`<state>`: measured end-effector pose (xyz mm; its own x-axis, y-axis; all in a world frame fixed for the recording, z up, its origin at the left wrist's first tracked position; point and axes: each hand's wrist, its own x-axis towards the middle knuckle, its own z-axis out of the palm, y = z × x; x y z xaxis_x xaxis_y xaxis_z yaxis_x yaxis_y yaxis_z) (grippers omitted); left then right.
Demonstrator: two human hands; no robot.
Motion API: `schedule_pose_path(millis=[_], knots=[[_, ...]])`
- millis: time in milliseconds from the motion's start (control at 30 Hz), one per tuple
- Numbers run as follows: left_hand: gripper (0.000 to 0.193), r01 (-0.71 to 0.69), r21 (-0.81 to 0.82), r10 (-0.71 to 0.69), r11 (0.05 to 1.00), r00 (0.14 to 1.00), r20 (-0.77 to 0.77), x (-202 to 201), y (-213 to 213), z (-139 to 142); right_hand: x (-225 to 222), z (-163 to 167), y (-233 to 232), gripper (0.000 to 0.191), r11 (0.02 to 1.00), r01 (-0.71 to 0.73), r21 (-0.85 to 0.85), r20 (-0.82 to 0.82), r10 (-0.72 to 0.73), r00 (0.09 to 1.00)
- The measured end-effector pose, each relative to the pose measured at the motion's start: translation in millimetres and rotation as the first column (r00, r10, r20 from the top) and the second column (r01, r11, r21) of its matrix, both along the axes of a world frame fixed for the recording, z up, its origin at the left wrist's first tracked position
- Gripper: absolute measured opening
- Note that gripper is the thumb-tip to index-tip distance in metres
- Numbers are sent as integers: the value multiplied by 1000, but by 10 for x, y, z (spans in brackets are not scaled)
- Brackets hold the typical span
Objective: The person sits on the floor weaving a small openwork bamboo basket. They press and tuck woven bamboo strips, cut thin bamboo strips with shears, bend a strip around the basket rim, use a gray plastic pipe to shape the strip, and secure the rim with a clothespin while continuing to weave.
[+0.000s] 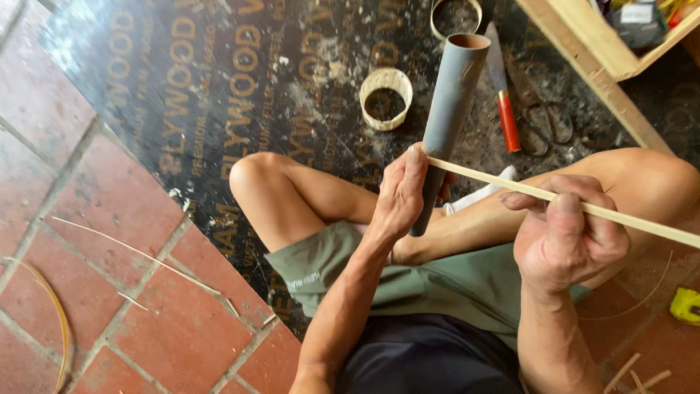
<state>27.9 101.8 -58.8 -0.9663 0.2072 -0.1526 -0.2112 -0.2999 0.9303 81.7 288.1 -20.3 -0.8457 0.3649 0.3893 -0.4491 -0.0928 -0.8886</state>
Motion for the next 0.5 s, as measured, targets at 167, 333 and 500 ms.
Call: schedule_pose_path(millis=[167,333,500], knots=[[56,34,276,-60,961,995,84,-36,32,-186,53,-79,-6,21,998,49,-25,88,-47,995],[54,51,387,-102,921,988,114,-51,-14,-310,211,-32,180,33,998,60,-28,68,-58,996],[61,76,355,-117,932,989,95,-21,-50,-415,363,-26,294,39,962,219,162,66,-232,970]])
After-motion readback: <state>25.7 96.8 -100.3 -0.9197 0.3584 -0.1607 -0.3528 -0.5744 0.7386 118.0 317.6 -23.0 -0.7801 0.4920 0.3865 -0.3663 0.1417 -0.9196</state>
